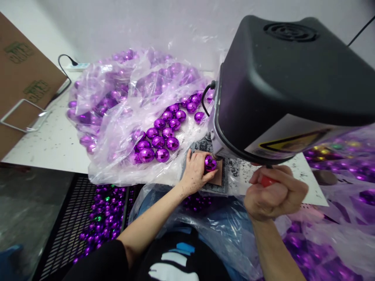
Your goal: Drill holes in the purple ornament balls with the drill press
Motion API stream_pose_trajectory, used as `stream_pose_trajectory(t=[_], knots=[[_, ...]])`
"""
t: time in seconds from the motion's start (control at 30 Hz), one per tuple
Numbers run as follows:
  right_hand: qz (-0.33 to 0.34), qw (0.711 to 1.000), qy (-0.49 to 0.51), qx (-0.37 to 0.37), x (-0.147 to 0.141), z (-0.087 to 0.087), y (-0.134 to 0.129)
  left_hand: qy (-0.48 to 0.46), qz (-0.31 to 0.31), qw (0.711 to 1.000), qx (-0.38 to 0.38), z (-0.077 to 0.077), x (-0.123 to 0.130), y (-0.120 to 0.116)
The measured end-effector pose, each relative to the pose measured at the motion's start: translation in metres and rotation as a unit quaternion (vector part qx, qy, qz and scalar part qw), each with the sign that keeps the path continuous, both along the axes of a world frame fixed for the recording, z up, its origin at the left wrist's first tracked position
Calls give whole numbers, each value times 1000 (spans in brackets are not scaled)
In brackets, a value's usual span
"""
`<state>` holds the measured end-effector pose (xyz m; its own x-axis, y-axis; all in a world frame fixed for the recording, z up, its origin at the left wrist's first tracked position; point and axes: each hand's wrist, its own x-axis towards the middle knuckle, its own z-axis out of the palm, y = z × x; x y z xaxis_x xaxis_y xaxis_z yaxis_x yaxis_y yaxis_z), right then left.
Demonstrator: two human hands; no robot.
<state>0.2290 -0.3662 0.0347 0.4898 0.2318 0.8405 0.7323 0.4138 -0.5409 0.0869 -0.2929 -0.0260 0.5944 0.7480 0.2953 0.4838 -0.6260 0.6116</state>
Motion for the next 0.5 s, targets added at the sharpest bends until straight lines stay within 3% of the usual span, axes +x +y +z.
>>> stream_pose_trajectory(t=[0.13, 0.23, 0.3, 0.4, 0.43, 0.5], knots=[[-7, 1000, -9, -20, -1, -9, 1, 0, 8, 1000, 2, 1, 0, -1], [-7, 1000, -1, -18, -2, -1, 0, -4, 8, 1000, 7, -1, 1, -2], [-10, 1000, 12, -19, -2, 17, -1, -7, 6, 1000, 8, -3, 2, -1], [-29, 997, 35, -69, -2, 58, 1, -9, 4, 1000, 5, -4, 3, 1], [-27, 990, 42, -132, -1, 72, 3, -13, 3, 1000, 2, -4, 3, 2], [5, 988, 85, -128, -1, 95, 9, -29, 1, 1000, -3, -1, -2, -1]])
